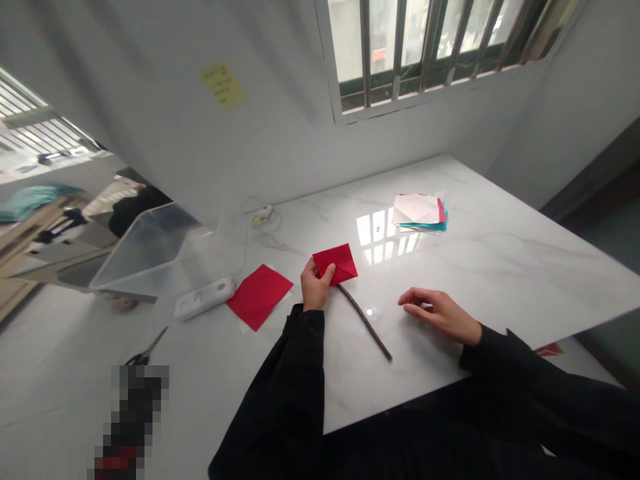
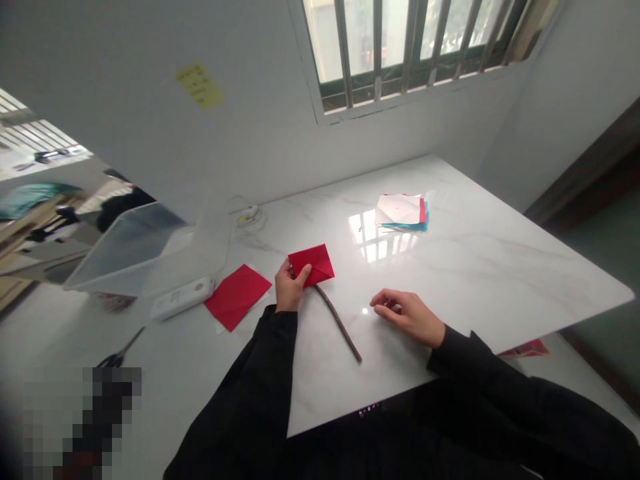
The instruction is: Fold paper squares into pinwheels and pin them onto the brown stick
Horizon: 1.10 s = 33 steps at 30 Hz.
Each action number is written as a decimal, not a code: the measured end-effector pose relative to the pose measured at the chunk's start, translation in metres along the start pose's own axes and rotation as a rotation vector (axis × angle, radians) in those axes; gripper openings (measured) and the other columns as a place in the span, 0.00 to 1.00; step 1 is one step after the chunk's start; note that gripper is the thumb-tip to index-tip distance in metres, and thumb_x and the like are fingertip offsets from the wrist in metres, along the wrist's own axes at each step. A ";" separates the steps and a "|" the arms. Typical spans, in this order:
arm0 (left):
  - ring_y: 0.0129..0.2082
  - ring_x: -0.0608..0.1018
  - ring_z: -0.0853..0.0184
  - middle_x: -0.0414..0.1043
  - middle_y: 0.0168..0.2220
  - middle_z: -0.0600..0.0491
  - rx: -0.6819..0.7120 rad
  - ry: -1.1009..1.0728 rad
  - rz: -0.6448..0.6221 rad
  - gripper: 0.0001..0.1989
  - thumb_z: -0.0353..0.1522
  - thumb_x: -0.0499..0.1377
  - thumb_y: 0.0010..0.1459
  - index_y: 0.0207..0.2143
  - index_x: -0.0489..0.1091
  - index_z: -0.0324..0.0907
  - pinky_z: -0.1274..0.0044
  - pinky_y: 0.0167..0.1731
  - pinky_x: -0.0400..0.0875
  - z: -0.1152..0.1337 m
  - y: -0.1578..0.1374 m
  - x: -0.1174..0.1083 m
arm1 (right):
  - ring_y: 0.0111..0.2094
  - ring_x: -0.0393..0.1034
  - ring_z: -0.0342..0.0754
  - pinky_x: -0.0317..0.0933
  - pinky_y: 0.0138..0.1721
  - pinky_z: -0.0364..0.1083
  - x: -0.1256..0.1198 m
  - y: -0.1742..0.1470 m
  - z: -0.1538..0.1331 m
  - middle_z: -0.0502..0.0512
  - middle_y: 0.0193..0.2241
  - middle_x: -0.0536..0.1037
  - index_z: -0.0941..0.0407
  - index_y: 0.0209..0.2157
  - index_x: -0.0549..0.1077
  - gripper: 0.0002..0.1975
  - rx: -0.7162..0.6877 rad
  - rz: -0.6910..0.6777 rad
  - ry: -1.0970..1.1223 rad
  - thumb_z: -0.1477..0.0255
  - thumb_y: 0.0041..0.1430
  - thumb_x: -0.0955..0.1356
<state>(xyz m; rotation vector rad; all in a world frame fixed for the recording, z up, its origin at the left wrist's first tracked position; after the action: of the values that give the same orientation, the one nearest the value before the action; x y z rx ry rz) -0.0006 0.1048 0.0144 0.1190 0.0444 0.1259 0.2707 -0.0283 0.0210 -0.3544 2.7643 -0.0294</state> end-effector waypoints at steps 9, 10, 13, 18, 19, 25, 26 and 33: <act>0.31 0.82 0.66 0.81 0.38 0.50 -0.057 -0.139 -0.092 0.39 0.37 0.63 0.57 0.68 0.54 0.43 0.74 0.36 0.79 0.003 -0.006 0.009 | 0.44 0.73 0.49 0.72 0.41 0.47 0.059 0.109 -0.068 0.59 0.51 0.72 0.50 0.58 0.71 0.24 -0.445 0.179 -0.136 0.72 0.60 0.71; 0.29 0.81 0.67 0.80 0.37 0.51 -0.051 -0.133 -0.092 0.39 0.36 0.61 0.57 0.69 0.53 0.44 0.75 0.35 0.78 0.004 -0.006 0.008 | 0.46 0.73 0.50 0.72 0.43 0.48 0.063 0.116 -0.065 0.59 0.52 0.71 0.49 0.59 0.71 0.25 -0.450 0.192 -0.146 0.73 0.60 0.72; 0.24 0.76 0.71 0.78 0.34 0.54 -0.029 -0.073 -0.082 0.37 0.34 0.58 0.58 0.70 0.54 0.45 0.78 0.30 0.74 0.004 -0.004 0.004 | 0.42 0.73 0.47 0.72 0.42 0.48 0.065 0.128 -0.050 0.58 0.52 0.71 0.49 0.59 0.70 0.26 -0.423 0.208 -0.117 0.73 0.59 0.72; 0.41 0.79 0.64 0.77 0.45 0.50 0.066 0.080 -0.063 0.15 0.31 0.56 0.58 0.47 0.74 0.43 0.75 0.43 0.73 0.014 -0.004 0.005 | 0.36 0.70 0.45 0.68 0.32 0.43 0.049 0.128 -0.038 0.54 0.42 0.74 0.54 0.42 0.74 0.10 -0.365 0.279 -0.032 0.73 0.58 0.72; 0.43 0.78 0.63 0.77 0.44 0.50 0.077 0.096 -0.065 0.12 0.32 0.56 0.59 0.43 0.74 0.43 0.75 0.45 0.72 0.016 -0.005 0.006 | 0.35 0.70 0.44 0.68 0.32 0.43 0.047 0.128 -0.037 0.53 0.40 0.74 0.55 0.39 0.73 0.07 -0.353 0.290 -0.027 0.73 0.58 0.72; 0.36 0.77 0.65 0.75 0.38 0.53 0.036 0.113 -0.125 0.19 0.40 0.68 0.53 0.43 0.68 0.43 0.76 0.39 0.72 0.019 -0.011 0.012 | 0.34 0.72 0.46 0.71 0.34 0.45 0.046 0.131 -0.035 0.54 0.36 0.77 0.55 0.36 0.74 0.09 -0.309 0.305 0.057 0.66 0.57 0.73; 0.37 0.78 0.64 0.75 0.40 0.52 0.040 0.132 -0.137 0.23 0.40 0.70 0.50 0.45 0.67 0.44 0.76 0.39 0.72 0.019 -0.011 0.012 | 0.34 0.73 0.46 0.71 0.34 0.45 0.044 0.131 -0.032 0.54 0.35 0.77 0.55 0.35 0.74 0.09 -0.298 0.318 0.074 0.66 0.57 0.73; 0.35 0.80 0.65 0.78 0.41 0.49 0.032 0.080 -0.051 0.31 0.41 0.67 0.55 0.59 0.63 0.44 0.76 0.36 0.76 0.011 -0.005 -0.001 | 0.30 0.71 0.45 0.67 0.29 0.43 0.029 0.132 -0.015 0.51 0.32 0.76 0.55 0.39 0.72 0.10 -0.198 0.447 0.182 0.74 0.53 0.67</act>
<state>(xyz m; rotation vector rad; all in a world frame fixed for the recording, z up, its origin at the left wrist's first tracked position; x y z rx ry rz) 0.0000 0.0988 0.0252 0.1448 0.1287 0.0789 0.2074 0.0921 0.0169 0.2362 2.9678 0.3397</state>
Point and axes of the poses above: each hand's wrist, its own y-axis towards the middle knuckle, its own x-axis out of the palm, z = x × y, the point moved 9 cm from there along y, towards the middle knuckle
